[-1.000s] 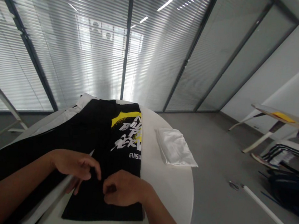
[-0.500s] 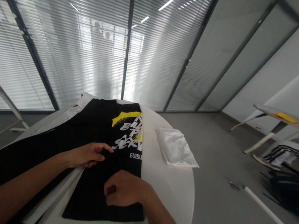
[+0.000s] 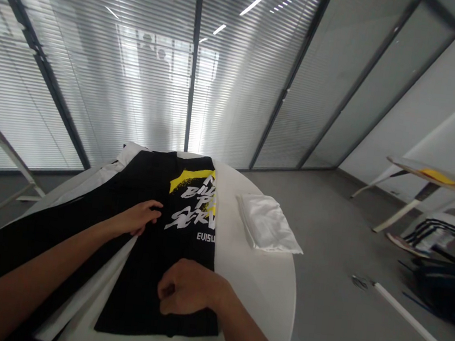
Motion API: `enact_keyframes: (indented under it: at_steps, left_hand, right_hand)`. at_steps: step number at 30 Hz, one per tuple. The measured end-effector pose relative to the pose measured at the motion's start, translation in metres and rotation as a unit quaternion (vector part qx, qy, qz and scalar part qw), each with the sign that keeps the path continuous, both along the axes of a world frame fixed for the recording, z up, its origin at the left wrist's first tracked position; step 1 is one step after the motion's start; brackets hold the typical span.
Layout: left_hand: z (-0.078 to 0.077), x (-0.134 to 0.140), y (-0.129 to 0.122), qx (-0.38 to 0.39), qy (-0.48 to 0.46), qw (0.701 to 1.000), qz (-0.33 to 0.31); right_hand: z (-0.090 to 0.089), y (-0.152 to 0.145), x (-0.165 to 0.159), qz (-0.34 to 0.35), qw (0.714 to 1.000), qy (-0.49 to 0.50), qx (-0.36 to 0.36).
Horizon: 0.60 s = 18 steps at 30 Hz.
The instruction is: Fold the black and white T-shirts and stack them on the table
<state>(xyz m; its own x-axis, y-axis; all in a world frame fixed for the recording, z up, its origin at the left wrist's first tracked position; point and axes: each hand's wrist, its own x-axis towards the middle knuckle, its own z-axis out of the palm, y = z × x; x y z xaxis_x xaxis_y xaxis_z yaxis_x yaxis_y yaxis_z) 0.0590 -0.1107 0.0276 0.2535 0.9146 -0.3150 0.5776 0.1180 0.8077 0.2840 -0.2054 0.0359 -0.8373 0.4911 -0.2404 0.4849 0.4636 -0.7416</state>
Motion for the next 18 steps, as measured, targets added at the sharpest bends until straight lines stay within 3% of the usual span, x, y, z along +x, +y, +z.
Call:
enact_keyframes:
  at_steps: [8, 18]
  left_hand:
    - [-0.004, 0.022, 0.068, 0.063, 0.151, 0.986, 0.026]
    - [-0.011, 0.017, 0.065, 0.083, 0.060, 0.993, 0.066]
  right_hand:
    - [0.004, -0.001, -0.002, 0.002, 1.000, -0.012, 0.027]
    - [0.003, 0.000, -0.001, 0.017, 0.999, -0.024, 0.044]
